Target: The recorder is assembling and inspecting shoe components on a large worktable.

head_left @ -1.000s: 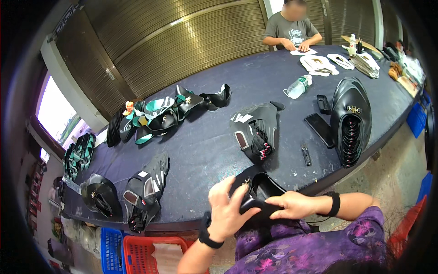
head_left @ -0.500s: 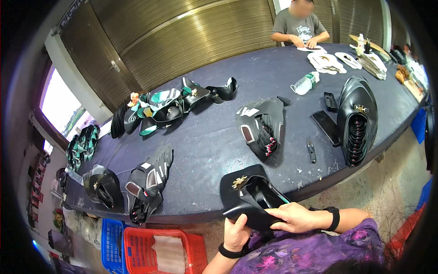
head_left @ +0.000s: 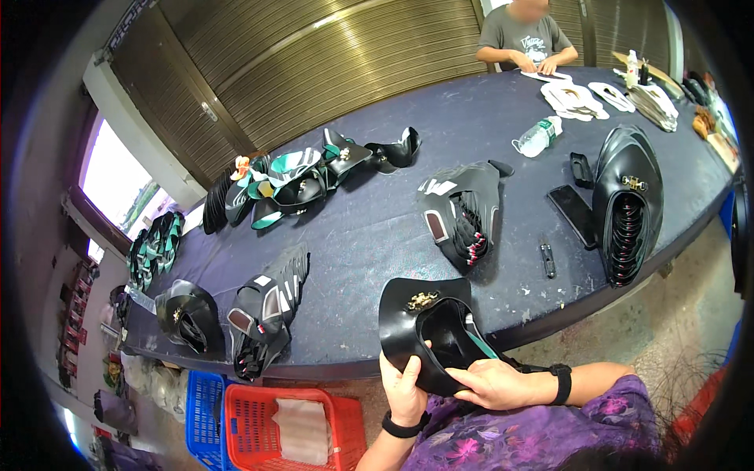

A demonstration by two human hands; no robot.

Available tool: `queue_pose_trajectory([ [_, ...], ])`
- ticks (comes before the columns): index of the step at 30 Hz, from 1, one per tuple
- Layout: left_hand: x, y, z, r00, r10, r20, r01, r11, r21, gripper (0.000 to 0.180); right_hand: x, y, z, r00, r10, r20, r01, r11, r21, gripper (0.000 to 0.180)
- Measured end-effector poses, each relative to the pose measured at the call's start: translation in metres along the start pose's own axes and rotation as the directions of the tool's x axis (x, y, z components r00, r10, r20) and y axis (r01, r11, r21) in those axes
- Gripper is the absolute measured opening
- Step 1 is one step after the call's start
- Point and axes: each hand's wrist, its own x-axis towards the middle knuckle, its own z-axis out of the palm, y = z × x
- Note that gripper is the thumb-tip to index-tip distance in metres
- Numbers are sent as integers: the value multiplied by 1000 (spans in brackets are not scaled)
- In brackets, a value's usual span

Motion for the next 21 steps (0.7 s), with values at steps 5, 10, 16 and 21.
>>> queue_pose_trajectory([
  [5,10,-1,-12,996,-89,-18,88,995,-44,35,3,-5,-3,1000,14,-11,-14,1000,7,46],
  [10,16,4,-5,999,-13,-52,16,999,50,25,1,-1,3,1000,3,17,-2,1000,-21,46],
  [16,16,0,-4,994,-21,-104,18,999,-29,29,3,-3,2,999,-3,33,5,998,-59,45],
  [21,30,9,-16,989,-142,28,138,984,111,35,1,-1,4,998,-36,47,42,991,-125,45],
])
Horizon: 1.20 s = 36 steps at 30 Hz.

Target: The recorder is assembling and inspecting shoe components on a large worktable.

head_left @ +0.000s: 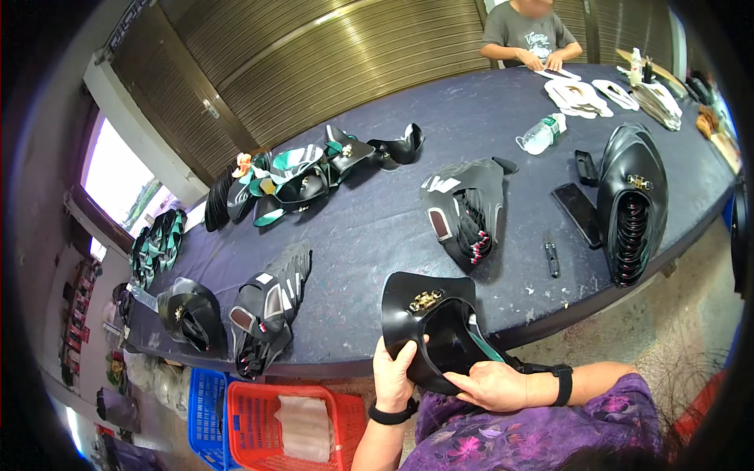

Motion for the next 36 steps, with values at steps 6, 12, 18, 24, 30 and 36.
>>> queue_pose_trajectory([
  [6,3,3,13,977,200,-75,-200,980,5,40,10,-3,-4,1000,2,19,-3,998,56,49],
  [12,7,13,-10,990,134,46,-132,990,-55,28,15,6,-57,982,68,-178,-7,947,320,46],
  [18,4,45,-21,887,-62,457,-146,903,405,29,37,39,-100,926,-34,-377,83,990,115,58],
  [24,-5,73,12,832,-68,550,-396,623,675,29,48,27,-116,913,-311,-263,292,950,-110,33],
  [30,-16,76,27,819,16,574,-517,453,726,37,39,24,-114,880,-422,-219,352,888,-297,15],
  [36,-17,85,28,882,112,457,-470,265,842,42,33,14,-114,894,-425,-141,377,885,-275,13],
])
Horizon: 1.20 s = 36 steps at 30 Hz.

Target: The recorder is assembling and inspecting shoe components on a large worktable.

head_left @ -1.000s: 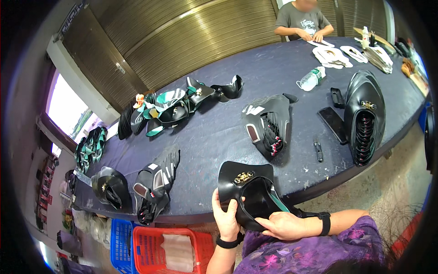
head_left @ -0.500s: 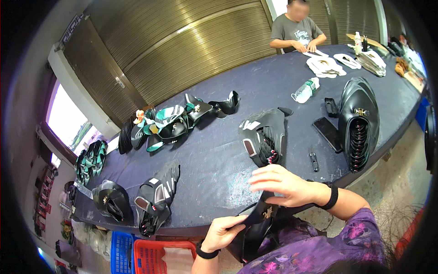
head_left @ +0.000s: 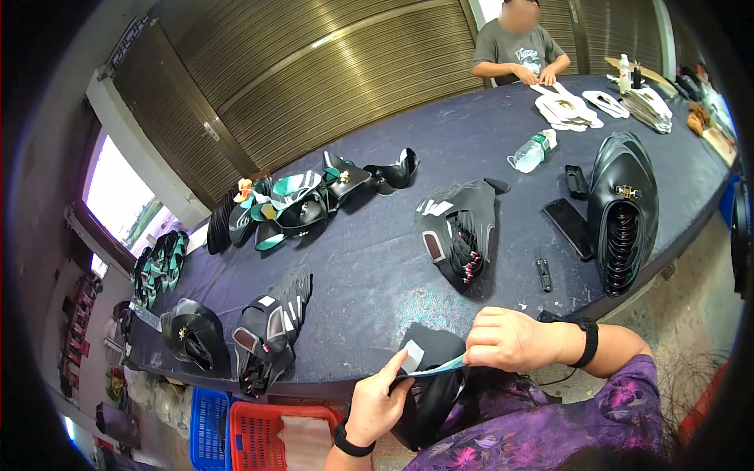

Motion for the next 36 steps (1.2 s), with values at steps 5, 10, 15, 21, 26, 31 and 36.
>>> queue_pose_trajectory([
  [5,-1,-7,-11,983,175,51,-168,978,-127,38,3,22,-13,946,285,154,-320,744,586,38],
  [10,-8,-46,-12,990,38,-137,-121,727,-676,38,-41,50,43,810,479,339,-431,95,897,51],
  [15,8,-40,-7,979,-88,-182,-131,411,-902,36,-44,28,75,832,425,355,-289,-214,933,66],
  [21,10,-74,29,950,-300,-87,-17,230,-973,40,-35,24,93,757,616,216,18,-349,937,51],
  [26,7,-66,34,965,-240,-104,-38,266,-963,35,-39,28,96,686,711,157,33,-246,969,39],
  [31,6,-65,29,956,-257,-143,-61,302,-951,34,-41,26,96,645,756,107,63,-192,979,34],
  [36,0,-69,32,962,-248,-114,-4,404,-915,36,-49,25,85,715,627,309,-142,-302,943,43],
])
